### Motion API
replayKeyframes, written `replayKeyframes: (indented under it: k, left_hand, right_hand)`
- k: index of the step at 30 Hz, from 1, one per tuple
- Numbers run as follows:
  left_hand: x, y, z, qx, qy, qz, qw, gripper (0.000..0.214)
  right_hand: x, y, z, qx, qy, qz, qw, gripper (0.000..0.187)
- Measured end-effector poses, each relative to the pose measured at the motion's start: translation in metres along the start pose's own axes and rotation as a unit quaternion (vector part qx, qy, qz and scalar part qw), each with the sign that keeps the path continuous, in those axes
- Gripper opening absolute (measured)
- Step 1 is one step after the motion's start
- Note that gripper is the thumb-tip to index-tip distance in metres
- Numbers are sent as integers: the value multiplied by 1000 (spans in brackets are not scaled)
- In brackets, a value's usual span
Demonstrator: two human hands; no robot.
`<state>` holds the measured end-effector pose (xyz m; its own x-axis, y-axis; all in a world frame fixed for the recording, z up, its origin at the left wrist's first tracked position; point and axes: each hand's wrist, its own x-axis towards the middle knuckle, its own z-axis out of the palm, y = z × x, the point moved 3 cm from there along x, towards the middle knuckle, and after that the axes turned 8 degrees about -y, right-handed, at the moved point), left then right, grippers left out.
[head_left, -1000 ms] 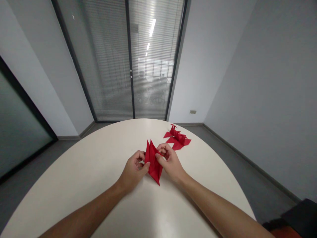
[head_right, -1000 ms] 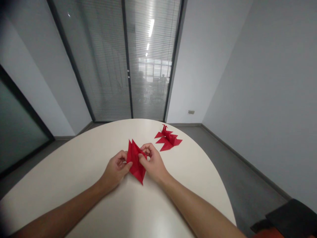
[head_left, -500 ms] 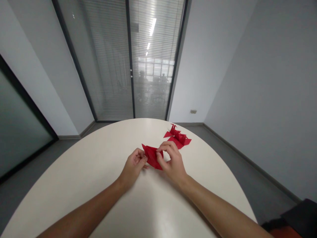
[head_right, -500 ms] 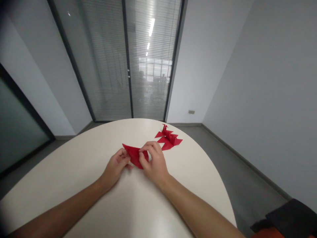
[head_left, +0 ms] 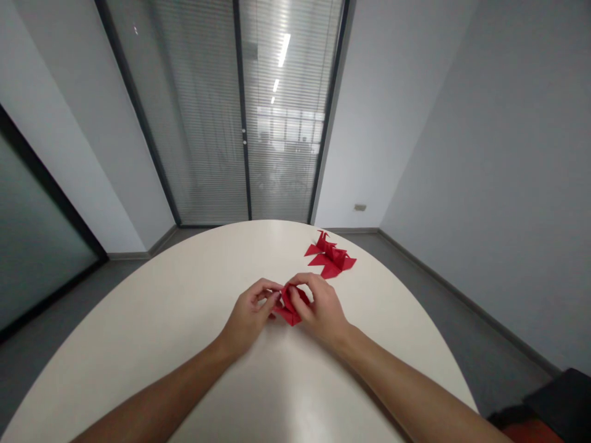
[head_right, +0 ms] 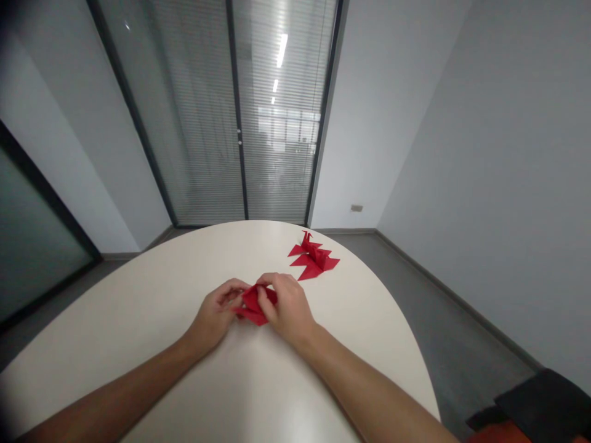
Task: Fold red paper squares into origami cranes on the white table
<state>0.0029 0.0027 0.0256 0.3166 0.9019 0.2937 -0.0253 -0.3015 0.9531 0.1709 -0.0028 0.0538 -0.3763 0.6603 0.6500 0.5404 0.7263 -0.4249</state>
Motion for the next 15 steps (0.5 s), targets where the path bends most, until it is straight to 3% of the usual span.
replayKeyframes:
  k: [4, 9, 15]
  left_hand:
    - [1, 2, -1, 12, -5, 53, 998, 6]
    - [-5, -2, 7, -19, -64, 15, 998, 19]
    - [-5, -2, 9, -37, -63, -13, 997, 16]
  right_hand:
    - [-1, 2, 0, 47, 1, -10, 999, 15]
    - [3, 7, -1, 78, 24, 2, 997, 22]
    - [6, 8, 5, 133, -1, 46, 990, 20]
